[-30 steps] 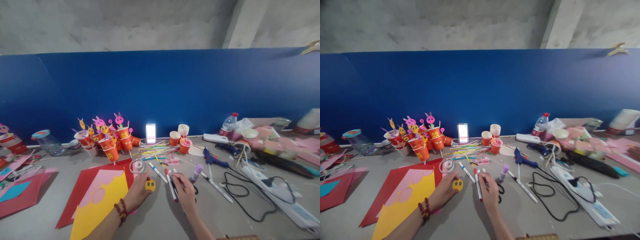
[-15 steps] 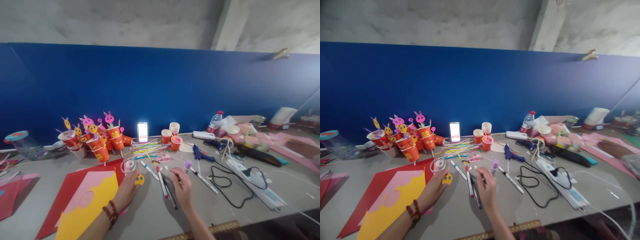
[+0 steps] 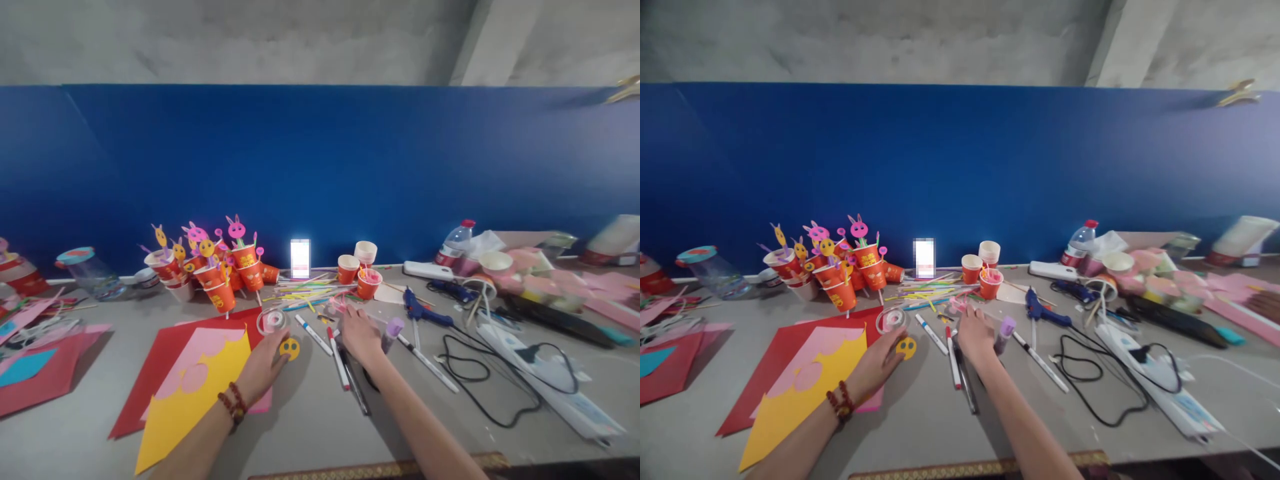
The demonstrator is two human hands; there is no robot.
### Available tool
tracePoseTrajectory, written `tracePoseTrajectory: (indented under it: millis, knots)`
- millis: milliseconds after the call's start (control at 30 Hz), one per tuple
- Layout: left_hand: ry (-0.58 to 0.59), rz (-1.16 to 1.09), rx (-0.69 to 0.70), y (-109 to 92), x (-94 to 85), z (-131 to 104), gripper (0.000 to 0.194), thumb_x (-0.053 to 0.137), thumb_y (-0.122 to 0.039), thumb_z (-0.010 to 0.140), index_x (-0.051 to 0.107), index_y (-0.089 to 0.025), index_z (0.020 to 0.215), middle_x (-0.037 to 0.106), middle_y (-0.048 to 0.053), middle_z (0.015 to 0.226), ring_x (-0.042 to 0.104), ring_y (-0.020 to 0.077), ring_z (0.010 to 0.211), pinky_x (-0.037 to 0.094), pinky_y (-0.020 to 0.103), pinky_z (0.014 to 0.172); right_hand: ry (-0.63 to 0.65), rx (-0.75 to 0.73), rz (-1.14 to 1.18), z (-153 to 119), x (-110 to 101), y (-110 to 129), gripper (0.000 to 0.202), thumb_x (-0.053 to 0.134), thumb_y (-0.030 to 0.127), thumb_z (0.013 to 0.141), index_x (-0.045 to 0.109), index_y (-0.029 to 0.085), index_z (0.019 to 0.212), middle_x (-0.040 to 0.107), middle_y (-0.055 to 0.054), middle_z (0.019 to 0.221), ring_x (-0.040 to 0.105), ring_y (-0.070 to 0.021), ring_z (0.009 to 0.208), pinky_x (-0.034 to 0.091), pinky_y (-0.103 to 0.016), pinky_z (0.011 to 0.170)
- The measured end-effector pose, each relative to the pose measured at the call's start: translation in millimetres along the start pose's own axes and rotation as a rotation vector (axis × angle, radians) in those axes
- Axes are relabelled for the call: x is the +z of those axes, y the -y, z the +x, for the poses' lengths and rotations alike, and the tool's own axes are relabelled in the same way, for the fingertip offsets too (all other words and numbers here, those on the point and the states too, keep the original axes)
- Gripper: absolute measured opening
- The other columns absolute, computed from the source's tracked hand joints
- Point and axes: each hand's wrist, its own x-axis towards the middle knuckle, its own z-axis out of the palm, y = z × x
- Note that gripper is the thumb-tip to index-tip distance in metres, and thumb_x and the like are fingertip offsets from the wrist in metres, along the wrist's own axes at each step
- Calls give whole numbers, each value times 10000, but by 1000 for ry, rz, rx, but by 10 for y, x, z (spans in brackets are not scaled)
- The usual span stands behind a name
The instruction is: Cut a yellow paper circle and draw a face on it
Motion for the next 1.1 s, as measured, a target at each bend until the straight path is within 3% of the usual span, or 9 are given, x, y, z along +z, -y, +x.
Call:
tracePoseTrajectory:
  millis: [133, 233, 367, 433, 500, 600, 667, 867, 1100]
  knots:
    - [-122, -167, -83, -46, -140, 75, 395, 505, -443, 954, 589, -186, 1243, 666, 133, 1231, 639, 261, 1136, 481, 445, 1022, -14, -20, 21, -74, -114, 22, 253, 506, 90, 889, 708, 120, 1038, 698, -209, 1131, 626, -347, 1073, 477, -431, 885]
    - [-173, -280, -141, -143, -178, 97, 388, 476, -481, 963, 610, -180, 1169, 686, 122, 1149, 654, 259, 1086, 510, 432, 968, -11, -77, 103, -192, -200, 112, 248, 506, 207, 944, 710, 175, 1081, 722, -135, 1153, 645, -288, 1094, 504, -368, 912]
    - [-75, -408, -164, -410, -49, 34, 440, 538, -518, 930, 600, -184, 1209, 678, 110, 1137, 674, 228, 967, 572, 341, 776, -39, -269, 430, -412, -204, 329, 257, 500, 228, 947, 723, 214, 1074, 753, -90, 1102, 683, -245, 1044, 532, -350, 905]
    - [32, -537, -181, -558, 66, -17, 555, 629, -512, 879, 519, -193, 1320, 638, 120, 1207, 661, 188, 879, 561, 282, 664, -41, -350, 511, -523, -182, 442, 269, 516, 193, 918, 725, 226, 1083, 758, -92, 1069, 690, -252, 1015, 536, -373, 894]
    - [116, -636, -222, -667, 173, -64, 564, 694, -489, 840, 524, -191, 1288, 645, 103, 1159, 647, 171, 836, 528, 237, 589, -35, -383, 541, -615, -161, 523, 297, 538, 162, 885, 723, 233, 1105, 753, -98, 1065, 689, -256, 996, 540, -381, 881]
    - [158, -697, -315, -721, 274, -123, 398, 675, -508, 847, 594, -167, 1033, 664, 22, 838, 621, 129, 638, 475, 211, 513, -14, -349, 585, -697, -134, 558, 297, 549, 157, 886, 724, 243, 1110, 752, -92, 1035, 689, -245, 958, 548, -356, 845]
    - [173, -733, -368, -702, 300, -149, 400, 626, -553, 863, 578, -169, 963, 647, -3, 723, 610, 123, 537, 452, 213, 476, 11, -306, 615, -718, -115, 534, 281, 556, 162, 896, 726, 248, 1102, 752, -81, 1015, 693, -232, 929, 552, -328, 817]
    - [184, -837, -429, -647, 307, -146, 475, 640, -632, 818, 596, -175, 937, 693, 22, 753, 648, 139, 566, 468, 221, 496, 39, -236, 703, -735, -48, 441, 218, 565, 213, 911, 739, 237, 1040, 741, -59, 893, 687, -207, 795, 548, -282, 721]
    - [241, -1000, -532, -673, 314, -175, 460, 728, -537, 780, 608, -141, 980, 754, 100, 804, 697, 170, 619, 513, 236, 536, 89, -53, 921, -783, -1, 379, 190, 600, 280, 892, 757, 197, 957, 766, -75, 899, 718, -217, 790, 569, -279, 713]
